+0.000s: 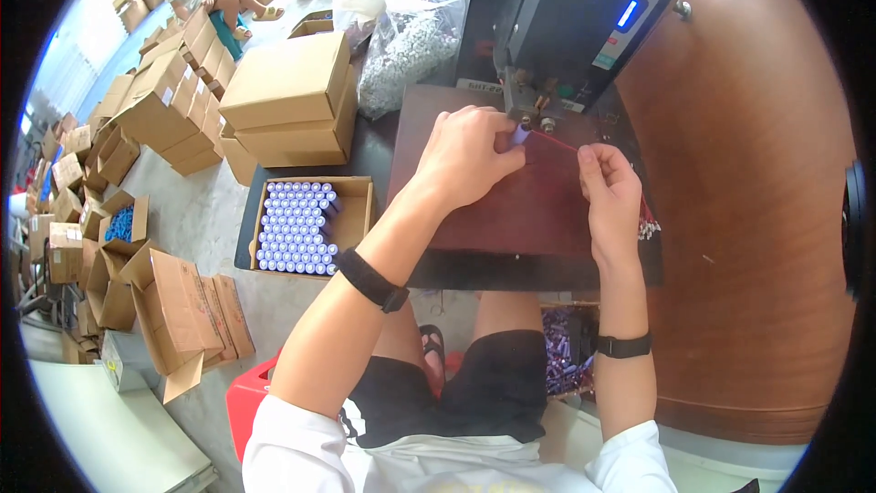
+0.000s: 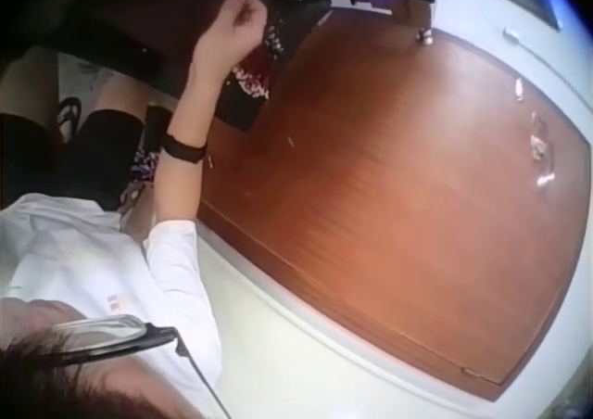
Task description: The person picks up a battery from a box, positions a wire on the terminal, and joins them using a spot welder. After welding, they set the battery aside and repeat the process with another battery and wire.
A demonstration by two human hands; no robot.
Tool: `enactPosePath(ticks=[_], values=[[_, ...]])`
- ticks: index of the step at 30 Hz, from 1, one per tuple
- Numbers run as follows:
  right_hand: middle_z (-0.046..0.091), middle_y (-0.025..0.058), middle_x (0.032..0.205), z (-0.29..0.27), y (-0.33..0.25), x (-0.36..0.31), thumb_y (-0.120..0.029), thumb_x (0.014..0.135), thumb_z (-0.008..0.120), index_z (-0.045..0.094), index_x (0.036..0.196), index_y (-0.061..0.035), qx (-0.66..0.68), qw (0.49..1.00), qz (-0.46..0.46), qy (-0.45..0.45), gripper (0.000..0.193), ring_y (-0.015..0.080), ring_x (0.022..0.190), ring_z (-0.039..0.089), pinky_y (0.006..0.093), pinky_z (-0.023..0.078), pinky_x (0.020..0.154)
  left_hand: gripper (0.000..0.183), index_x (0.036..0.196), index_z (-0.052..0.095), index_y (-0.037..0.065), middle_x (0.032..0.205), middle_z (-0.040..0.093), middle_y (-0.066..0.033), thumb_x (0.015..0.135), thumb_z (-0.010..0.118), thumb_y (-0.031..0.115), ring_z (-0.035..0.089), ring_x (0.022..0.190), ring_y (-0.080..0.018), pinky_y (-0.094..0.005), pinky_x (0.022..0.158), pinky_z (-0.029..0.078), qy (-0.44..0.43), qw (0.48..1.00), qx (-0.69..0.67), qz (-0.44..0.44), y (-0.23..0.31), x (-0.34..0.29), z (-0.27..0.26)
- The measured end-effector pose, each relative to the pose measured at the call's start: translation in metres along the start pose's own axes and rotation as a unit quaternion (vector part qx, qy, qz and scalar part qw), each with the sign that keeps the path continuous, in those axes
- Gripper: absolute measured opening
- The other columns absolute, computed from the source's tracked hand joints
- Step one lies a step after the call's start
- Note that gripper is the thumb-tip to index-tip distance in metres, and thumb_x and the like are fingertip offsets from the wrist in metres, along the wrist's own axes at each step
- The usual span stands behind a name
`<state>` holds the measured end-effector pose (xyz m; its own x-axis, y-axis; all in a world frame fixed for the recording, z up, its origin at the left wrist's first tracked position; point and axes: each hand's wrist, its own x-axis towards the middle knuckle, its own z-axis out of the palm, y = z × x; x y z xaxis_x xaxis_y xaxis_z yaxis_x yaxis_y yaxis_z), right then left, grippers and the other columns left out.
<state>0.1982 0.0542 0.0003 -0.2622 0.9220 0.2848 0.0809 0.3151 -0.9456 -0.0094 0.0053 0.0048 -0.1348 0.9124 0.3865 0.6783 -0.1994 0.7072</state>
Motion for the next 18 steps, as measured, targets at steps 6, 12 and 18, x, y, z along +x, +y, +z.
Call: enactPosePath(ticks=[6, 12, 18], values=[[0.051, -0.0078, 0.077, 0.0012, -0.0004, 0.001, -0.022, 0.102, 0.065, 0.063, 0.101, -0.0043, -0.004, 1.0, 0.011, -0.015, 0.018, 0.0014, 0.066, 0.04, 0.0189, 0.031, 0.059, 0.024, 0.085, 0.073, -0.003, 0.081, 0.069, -0.0176, 0.076, 0.073, 0.019, 0.066, 0.086, -0.0374, -0.0454, 0.08, 0.053, -0.004, 1.0, 0.008, 0.0, -0.0021, 0.0003, 0.0001], [0.052, -0.0076, 0.078, 0.0019, 0.0006, 0.0, -0.022, 0.101, 0.065, 0.064, 0.101, -0.0042, 0.003, 1.0, 0.009, -0.017, 0.017, 0.0015, 0.068, 0.041, 0.0193, 0.032, 0.06, 0.027, 0.085, 0.072, -0.002, 0.083, 0.069, -0.019, 0.075, 0.074, 0.022, 0.066, 0.086, -0.0388, -0.0461, 0.08, 0.053, -0.006, 1.0, 0.009, 0.0, -0.0043, 0.0004, -0.0001], [0.058, -0.0062, 0.082, 0.0037, -0.0009, -0.001, -0.022, 0.1, 0.067, 0.066, 0.102, -0.0038, -0.007, 1.0, -0.014, 0.0, 0.018, 0.0028, 0.073, 0.048, 0.02, 0.038, 0.064, 0.033, 0.094, 0.073, -0.004, 0.078, 0.066, -0.0203, 0.081, 0.076, 0.026, 0.065, 0.072, -0.0341, -0.0394, 0.072, 0.052, 0.015, 1.0, -0.015, 0.022, -0.0057, 0.0002, -0.0008]])
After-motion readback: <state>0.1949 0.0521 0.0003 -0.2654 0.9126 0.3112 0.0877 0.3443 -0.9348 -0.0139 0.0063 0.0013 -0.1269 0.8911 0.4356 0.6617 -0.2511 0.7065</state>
